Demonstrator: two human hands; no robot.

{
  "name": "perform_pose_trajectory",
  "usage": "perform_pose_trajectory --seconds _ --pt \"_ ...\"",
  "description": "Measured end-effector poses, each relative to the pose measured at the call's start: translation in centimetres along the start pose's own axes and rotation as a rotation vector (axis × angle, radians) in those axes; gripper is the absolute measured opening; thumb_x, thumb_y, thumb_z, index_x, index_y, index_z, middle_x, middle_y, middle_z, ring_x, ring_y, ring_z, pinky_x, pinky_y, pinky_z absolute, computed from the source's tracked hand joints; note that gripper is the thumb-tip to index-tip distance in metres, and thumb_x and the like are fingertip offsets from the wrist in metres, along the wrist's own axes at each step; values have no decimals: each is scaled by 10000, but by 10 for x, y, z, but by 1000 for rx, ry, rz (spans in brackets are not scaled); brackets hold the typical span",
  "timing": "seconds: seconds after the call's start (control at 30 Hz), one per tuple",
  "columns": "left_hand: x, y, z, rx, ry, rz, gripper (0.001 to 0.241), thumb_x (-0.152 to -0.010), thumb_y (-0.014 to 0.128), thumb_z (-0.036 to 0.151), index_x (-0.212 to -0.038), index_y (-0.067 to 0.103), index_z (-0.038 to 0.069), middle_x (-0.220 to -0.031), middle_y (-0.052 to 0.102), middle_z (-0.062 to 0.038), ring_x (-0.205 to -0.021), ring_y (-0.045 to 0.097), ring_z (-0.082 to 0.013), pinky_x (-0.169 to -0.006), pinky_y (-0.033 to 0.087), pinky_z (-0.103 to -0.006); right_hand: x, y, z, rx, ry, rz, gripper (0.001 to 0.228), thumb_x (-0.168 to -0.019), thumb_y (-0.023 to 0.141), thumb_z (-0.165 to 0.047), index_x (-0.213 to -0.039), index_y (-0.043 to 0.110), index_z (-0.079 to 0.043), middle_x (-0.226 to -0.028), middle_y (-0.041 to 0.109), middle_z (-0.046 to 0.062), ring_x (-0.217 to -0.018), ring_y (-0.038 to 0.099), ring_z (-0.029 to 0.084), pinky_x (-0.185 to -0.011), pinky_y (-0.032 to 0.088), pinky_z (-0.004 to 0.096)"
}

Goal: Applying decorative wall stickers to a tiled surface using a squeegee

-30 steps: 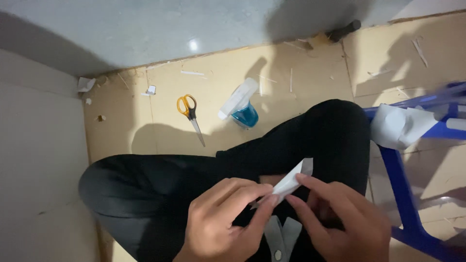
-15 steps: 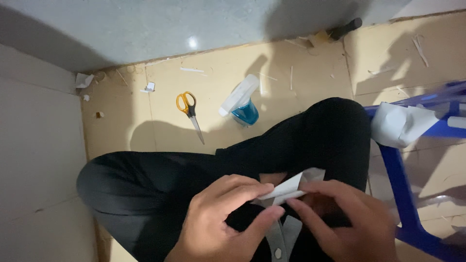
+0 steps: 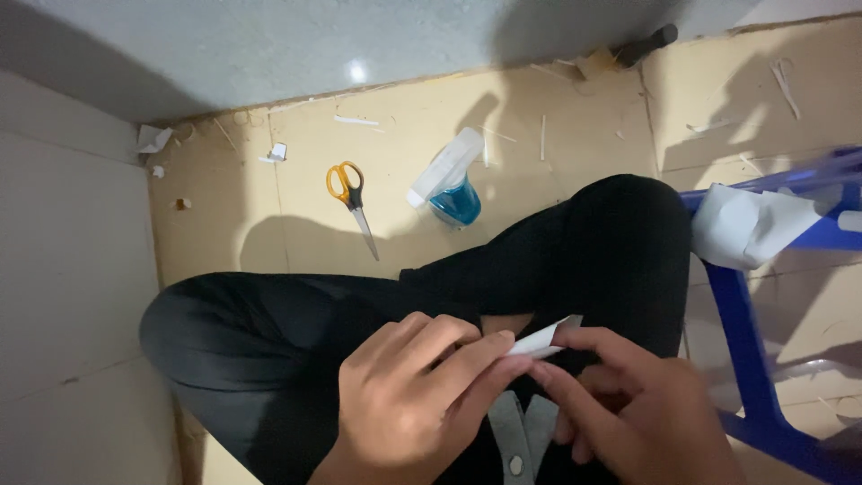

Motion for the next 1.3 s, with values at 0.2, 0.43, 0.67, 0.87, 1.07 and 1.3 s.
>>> perform_pose_trajectory --seconds 0.2,0.43,0.67,0.87,1.07,1.3 --pt "1 -3 3 -17 59 14 157 -859 915 125 -981 825 80 -871 688 -5 -647 599 -130 -585 462 -266 3 5 -4 -247 73 -117 170 -944 838 -17 -1001 957 90 -481 787 290 -361 627 329 -391 500 400" --pt "-1 -2 -3 -53 -38 -1 99 -864 894 148 -937 838 114 -814 662 31 -573 526 -124 -554 437 -264 -4 10 0 -177 -213 -194 150 -889 852 -79 -927 985 -23 -469 847 138 -376 728 202 -391 591 316" --pt "-2 -1 -4 -69 -67 -19 69 -861 886 162 -911 845 136 -789 647 44 -539 495 -110 -518 406 -264 -2 7 -13 -112 -425 -177 108 -869 840 -135 -856 943 -108 -525 870 37 -412 765 131 -421 624 267" --pt "-2 1 -4 -92 -84 6 93 -826 909 152 -890 844 138 -772 659 51 -515 499 -109 -506 393 -262 1 6 -14 -95 -442 -147 119 -881 829 -118 -817 928 -102 -523 866 26 -413 769 132 -435 608 265" --pt "-6 1 -3 -74 -101 -10 54 -828 881 120 -837 836 148 -730 659 59 -497 512 -103 -495 389 -262 0 4 -13 -12 -476 -97 110 -855 825 -132 -798 918 -142 -511 875 -6 -401 798 110 -433 624 250" --pt "-8 1 -4 -84 -107 -16 67 -819 856 131 -783 815 170 -728 658 73 -515 528 -121 -515 401 -276 2 5 -12 10 -512 -72 115 -847 816 -131 -771 901 -143 -479 864 -39 -388 789 95 -435 608 239"
Point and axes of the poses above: each hand's wrist, its own x-axis away from the middle knuckle, its own y-axis out of the palm, z = x × y, the point moved 8 cm from there along -x, towards the middle knuckle
